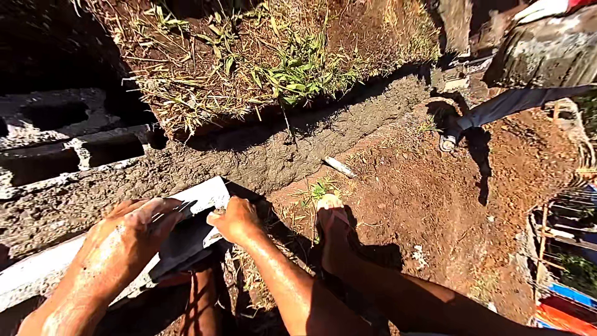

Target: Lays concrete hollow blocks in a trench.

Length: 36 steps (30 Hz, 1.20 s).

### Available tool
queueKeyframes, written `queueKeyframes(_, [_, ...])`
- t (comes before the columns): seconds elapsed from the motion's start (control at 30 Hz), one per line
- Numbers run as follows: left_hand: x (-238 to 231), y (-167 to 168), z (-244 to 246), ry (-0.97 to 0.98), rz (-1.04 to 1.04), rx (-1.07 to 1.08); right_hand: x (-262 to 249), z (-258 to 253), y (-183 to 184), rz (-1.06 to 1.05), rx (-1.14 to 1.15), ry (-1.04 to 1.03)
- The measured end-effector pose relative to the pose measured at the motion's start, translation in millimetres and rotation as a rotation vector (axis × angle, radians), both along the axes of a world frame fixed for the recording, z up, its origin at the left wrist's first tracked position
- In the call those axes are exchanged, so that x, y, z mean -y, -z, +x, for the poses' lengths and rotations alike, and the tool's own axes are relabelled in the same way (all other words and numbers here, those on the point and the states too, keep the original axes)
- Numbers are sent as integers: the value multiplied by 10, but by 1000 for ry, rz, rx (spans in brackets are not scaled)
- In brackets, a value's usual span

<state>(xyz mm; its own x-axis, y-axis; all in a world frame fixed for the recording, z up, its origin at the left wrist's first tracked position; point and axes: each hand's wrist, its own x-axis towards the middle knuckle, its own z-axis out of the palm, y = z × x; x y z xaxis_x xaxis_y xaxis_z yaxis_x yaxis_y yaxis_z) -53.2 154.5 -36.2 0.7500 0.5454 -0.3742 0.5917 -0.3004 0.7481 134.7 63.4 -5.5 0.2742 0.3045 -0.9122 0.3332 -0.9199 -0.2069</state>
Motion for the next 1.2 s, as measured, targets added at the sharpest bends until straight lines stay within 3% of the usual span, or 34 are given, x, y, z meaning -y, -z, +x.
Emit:
queueKeyframes(0.63, [-81, -27, 90, -113, 128, 39, -4, -5, 7, -14, 29, -8])
queueKeyframes(0.83, [-32, 119, 96, -17, 74, -21, 19, -6, 6, -10, 27, -7])
queueKeyframes(0.93, [72, 230, 163, -4, 130, 71, 10, -15, 12, -2, 42, -15])
queueKeyframes(1.07, [132, 104, 407, 59, 158, 205, -37, -11, -69, -53, 25, -67])
queueKeyframes(1.2, [123, 45, 536, 74, 166, 206, -27, -24, -52, -45, 38, -85])
